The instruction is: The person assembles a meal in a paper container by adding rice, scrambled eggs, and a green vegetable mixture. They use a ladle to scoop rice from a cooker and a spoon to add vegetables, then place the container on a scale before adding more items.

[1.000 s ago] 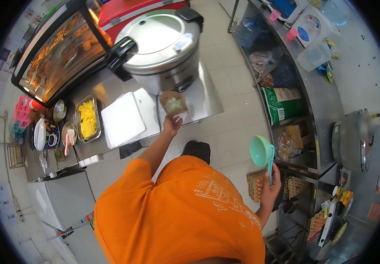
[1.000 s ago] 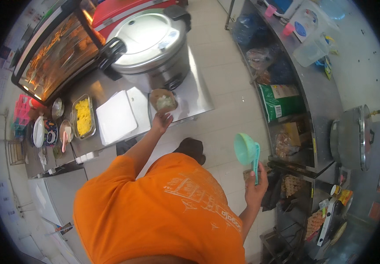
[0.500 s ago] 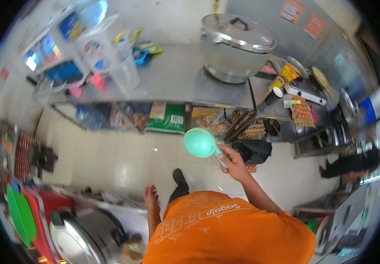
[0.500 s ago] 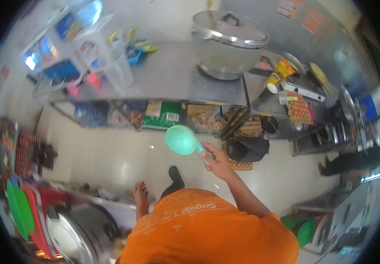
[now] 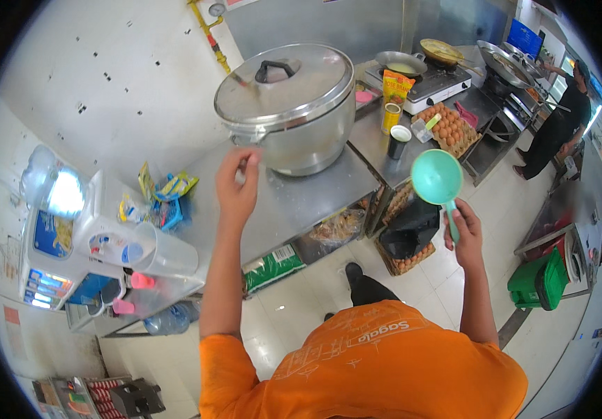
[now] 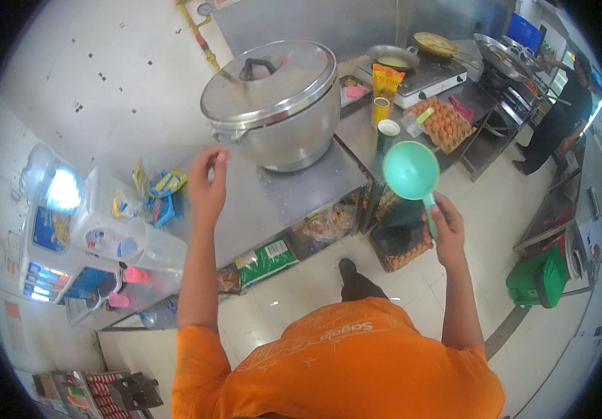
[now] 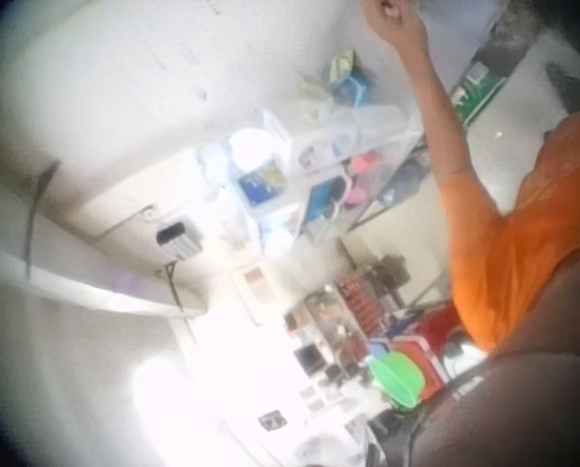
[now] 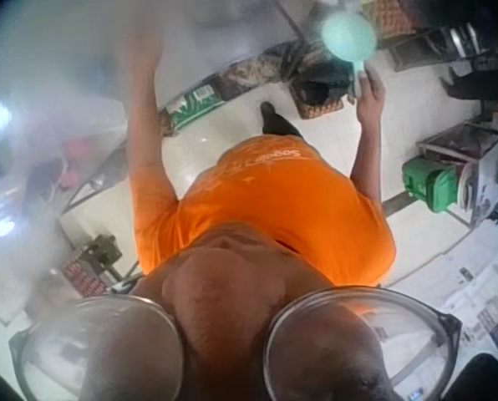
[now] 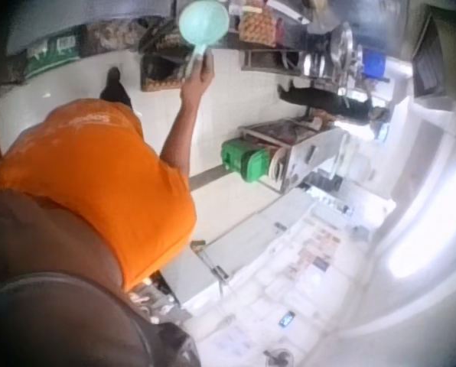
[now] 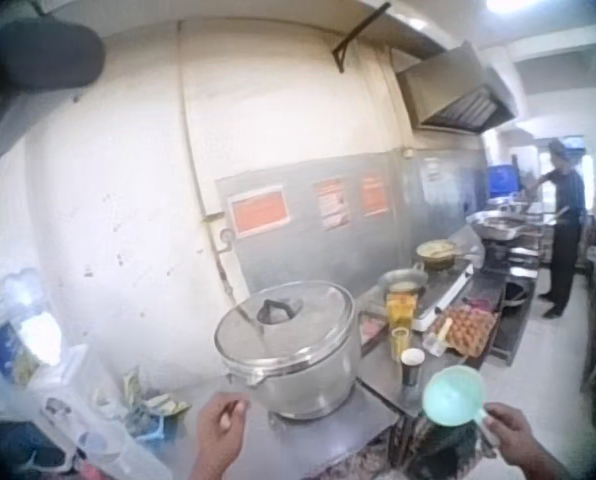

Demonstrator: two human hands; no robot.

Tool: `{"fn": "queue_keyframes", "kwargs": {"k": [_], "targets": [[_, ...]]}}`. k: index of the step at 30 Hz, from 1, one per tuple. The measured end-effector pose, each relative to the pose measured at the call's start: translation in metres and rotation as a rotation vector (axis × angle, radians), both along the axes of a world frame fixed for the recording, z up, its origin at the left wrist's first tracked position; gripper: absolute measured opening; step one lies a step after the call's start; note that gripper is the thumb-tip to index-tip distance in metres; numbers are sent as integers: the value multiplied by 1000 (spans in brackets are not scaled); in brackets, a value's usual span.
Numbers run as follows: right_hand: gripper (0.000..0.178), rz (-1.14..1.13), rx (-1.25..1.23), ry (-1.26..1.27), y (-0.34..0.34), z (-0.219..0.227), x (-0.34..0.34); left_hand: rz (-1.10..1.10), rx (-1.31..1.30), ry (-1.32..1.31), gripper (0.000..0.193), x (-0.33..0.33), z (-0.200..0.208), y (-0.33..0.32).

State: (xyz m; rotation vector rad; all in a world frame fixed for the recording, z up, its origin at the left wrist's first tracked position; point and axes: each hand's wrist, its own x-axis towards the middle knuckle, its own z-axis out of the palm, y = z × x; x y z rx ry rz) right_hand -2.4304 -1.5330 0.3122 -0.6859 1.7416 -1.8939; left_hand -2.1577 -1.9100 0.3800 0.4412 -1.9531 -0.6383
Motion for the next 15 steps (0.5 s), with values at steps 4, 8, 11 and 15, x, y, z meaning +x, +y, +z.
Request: {"fn": "queue_keyframes", "kwargs": {"k": [4,8,11,15], "targets": [[38,-71,-74,39,-17,-3,-54,-109,-369,-292,24,-114,60,-74],[38,-98,-128,44,-57,-12,-106,-91,-621,-528,28,-189,73,-180],[38,-90,-135,-8,-87,-12,-135,-93,-585,-799,29,-216,71,-248],[39,-132,-72,-42,-110,-26,-181,-183,-404,-1030,28,-252,75,-269]]}}
